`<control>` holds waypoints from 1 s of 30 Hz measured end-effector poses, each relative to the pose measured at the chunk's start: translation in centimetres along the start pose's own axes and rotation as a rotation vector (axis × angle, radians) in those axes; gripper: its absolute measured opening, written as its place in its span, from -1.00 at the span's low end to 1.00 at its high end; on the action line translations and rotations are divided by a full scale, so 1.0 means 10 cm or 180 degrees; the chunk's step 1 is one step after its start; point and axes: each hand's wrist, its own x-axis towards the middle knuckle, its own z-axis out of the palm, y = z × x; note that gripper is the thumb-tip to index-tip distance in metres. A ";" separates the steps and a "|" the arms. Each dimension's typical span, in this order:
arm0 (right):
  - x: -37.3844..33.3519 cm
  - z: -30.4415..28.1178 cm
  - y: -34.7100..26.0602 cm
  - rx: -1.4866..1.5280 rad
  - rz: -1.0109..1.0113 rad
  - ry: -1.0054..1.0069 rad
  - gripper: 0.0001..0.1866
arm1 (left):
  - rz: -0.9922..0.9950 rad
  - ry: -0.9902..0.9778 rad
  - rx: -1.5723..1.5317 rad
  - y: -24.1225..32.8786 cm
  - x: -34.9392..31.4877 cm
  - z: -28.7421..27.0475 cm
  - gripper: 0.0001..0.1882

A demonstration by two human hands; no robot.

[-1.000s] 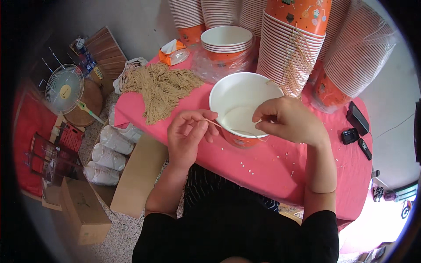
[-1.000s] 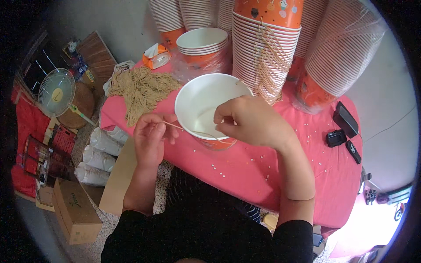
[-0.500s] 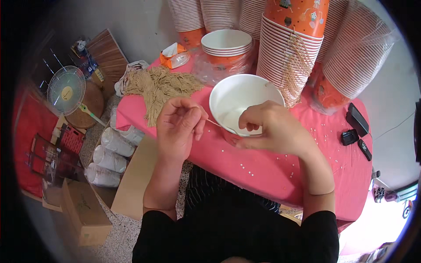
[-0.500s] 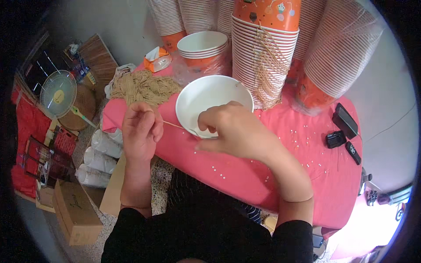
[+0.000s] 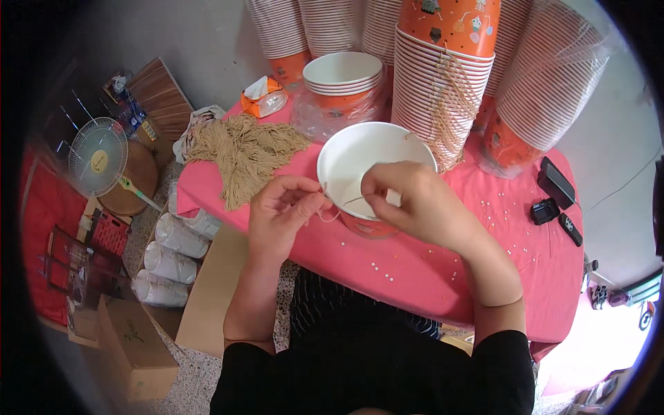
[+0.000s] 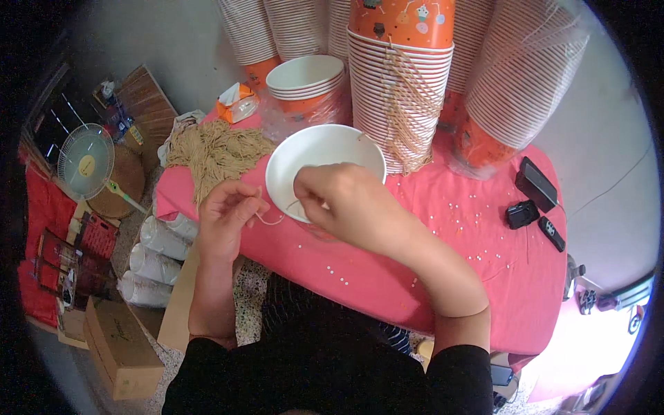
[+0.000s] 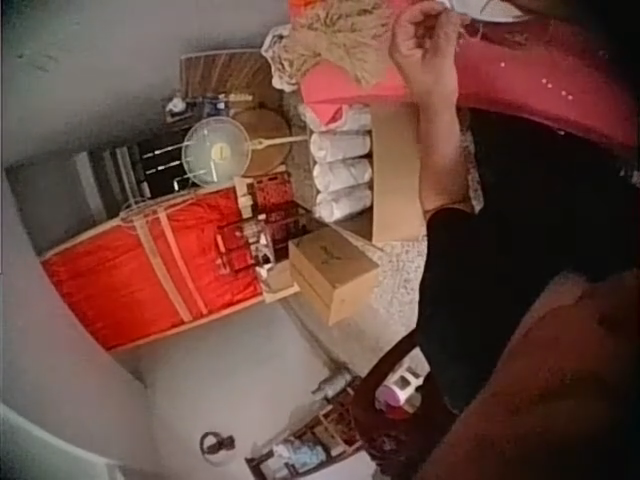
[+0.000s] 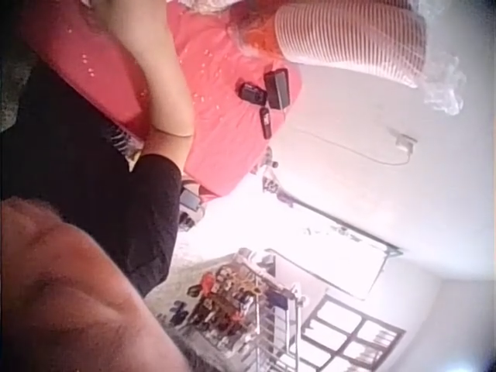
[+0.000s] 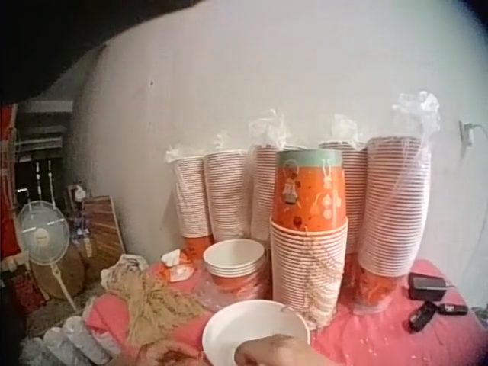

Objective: Attaching elastic strings to paper buckets to form handles.

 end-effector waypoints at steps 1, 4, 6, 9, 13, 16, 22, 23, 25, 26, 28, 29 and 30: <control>0.01 -0.02 0.01 0.0488 0.0249 0.0061 -0.96 | -0.0179 0.0023 -0.0042 0.02 0.01 0.04 -0.81; 0.01 -0.09 0.06 0.1793 0.0661 -0.0058 -0.89 | -0.0376 0.0070 0.0027 0.02 0.07 0.08 -0.83; 0.03 -0.06 0.05 0.2058 0.0475 -0.0005 -0.87 | -0.0009 0.0101 0.0262 -0.01 0.08 0.10 -0.84; 0.01 -0.16 -0.13 0.1674 0.0801 -0.0262 -0.89 | -0.0077 -0.0029 0.0591 0.09 0.07 0.19 -0.87; 0.00 -0.08 -0.08 0.1186 0.0029 0.0012 -0.89 | -0.0086 -0.0286 0.0932 0.22 0.05 0.32 -0.87; 0.00 -0.05 -0.05 0.1346 -0.0050 0.0270 -0.89 | -0.0188 -0.0466 0.0800 0.22 0.04 0.33 -0.85; 0.04 -0.02 0.00 0.1393 0.0330 -0.0056 -0.88 | -0.0229 -0.0657 0.1127 0.27 0.07 0.36 -0.87; 0.06 -0.01 0.05 0.0722 -0.0059 0.0287 -0.85 | -0.0375 -0.0650 0.0864 0.24 0.08 0.33 -0.86; 0.12 0.02 0.18 -0.0356 -0.0794 0.0981 -0.76 | -0.0383 -0.0636 0.0232 0.14 0.12 0.25 -0.86; 0.13 0.02 0.18 -0.0342 -0.0816 0.0976 -0.76 | -0.0374 -0.0616 0.0247 0.12 0.15 0.19 -0.86; 0.12 -0.02 0.17 -0.0807 -0.1287 0.0863 -0.75 | -0.1011 -0.0657 -0.0120 0.12 0.19 0.08 -0.85; 0.10 -0.01 0.14 -0.0959 -0.1310 0.0776 -0.71 | -0.1007 -0.0632 -0.0116 0.10 0.20 0.06 -0.85; 0.11 0.01 0.11 -0.0945 -0.1327 0.0764 -0.71 | -0.1060 -0.0661 -0.0403 0.08 0.21 0.05 -0.85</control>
